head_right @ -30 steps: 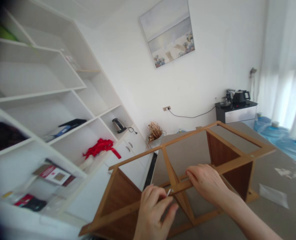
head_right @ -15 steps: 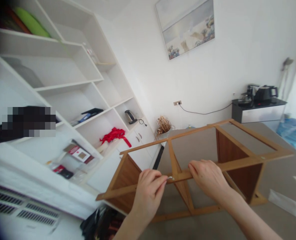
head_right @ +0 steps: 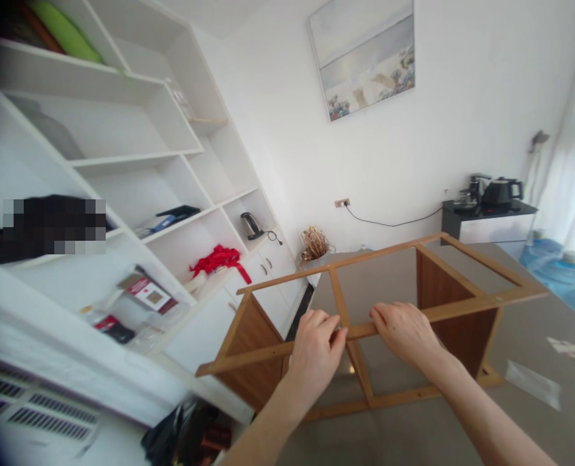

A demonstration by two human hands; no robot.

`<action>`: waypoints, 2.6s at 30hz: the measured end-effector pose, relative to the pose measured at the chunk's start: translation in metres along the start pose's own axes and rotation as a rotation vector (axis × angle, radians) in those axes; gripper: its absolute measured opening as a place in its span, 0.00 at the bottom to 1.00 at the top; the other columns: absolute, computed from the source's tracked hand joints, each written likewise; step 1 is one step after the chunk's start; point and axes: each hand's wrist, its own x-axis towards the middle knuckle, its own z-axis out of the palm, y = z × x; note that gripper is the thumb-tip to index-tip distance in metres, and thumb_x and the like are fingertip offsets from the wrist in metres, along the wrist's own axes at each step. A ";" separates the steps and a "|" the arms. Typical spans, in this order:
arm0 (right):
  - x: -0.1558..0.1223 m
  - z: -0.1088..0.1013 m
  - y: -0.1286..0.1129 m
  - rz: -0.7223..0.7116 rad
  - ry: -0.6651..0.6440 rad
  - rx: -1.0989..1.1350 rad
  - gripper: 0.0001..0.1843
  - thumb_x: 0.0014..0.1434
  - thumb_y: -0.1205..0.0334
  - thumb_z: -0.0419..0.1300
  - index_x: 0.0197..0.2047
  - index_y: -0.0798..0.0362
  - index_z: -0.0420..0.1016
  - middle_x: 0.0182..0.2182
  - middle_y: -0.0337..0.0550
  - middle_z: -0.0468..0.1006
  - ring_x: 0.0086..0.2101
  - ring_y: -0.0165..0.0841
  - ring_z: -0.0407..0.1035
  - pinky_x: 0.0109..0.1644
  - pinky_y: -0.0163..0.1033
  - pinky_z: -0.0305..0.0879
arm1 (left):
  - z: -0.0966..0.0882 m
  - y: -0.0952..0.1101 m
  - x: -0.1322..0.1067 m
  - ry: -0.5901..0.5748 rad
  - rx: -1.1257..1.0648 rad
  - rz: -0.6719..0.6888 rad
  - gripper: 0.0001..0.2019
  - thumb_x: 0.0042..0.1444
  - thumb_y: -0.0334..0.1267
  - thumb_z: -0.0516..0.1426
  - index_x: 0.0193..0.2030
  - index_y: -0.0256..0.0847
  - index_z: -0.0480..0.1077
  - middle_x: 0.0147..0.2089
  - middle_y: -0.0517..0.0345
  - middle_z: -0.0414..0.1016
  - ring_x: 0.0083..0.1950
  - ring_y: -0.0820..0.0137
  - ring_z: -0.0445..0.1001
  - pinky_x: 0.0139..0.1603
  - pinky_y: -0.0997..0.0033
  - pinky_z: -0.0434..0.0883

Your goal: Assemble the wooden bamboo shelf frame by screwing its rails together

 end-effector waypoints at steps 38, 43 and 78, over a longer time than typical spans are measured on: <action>-0.005 -0.005 0.011 -0.222 0.056 -0.164 0.20 0.67 0.56 0.43 0.32 0.51 0.73 0.25 0.45 0.77 0.26 0.34 0.70 0.29 0.36 0.46 | -0.001 0.008 -0.007 0.055 0.061 -0.046 0.10 0.61 0.32 0.54 0.37 0.43 0.77 0.37 0.55 0.76 0.45 0.66 0.69 0.54 0.58 0.62; -0.006 -0.002 0.015 -0.300 0.126 -0.143 0.21 0.67 0.58 0.43 0.31 0.52 0.73 0.22 0.45 0.74 0.25 0.34 0.69 0.29 0.37 0.46 | 0.003 0.018 -0.007 0.072 0.054 -0.067 0.11 0.60 0.30 0.52 0.40 0.38 0.77 0.32 0.54 0.72 0.40 0.67 0.68 0.47 0.63 0.66; -0.011 -0.003 0.010 -0.274 0.181 -0.134 0.20 0.65 0.61 0.44 0.28 0.52 0.73 0.20 0.44 0.72 0.24 0.34 0.67 0.29 0.38 0.44 | -0.008 0.015 -0.002 0.041 0.141 -0.018 0.08 0.57 0.30 0.56 0.32 0.42 0.77 0.31 0.56 0.75 0.41 0.65 0.68 0.54 0.56 0.62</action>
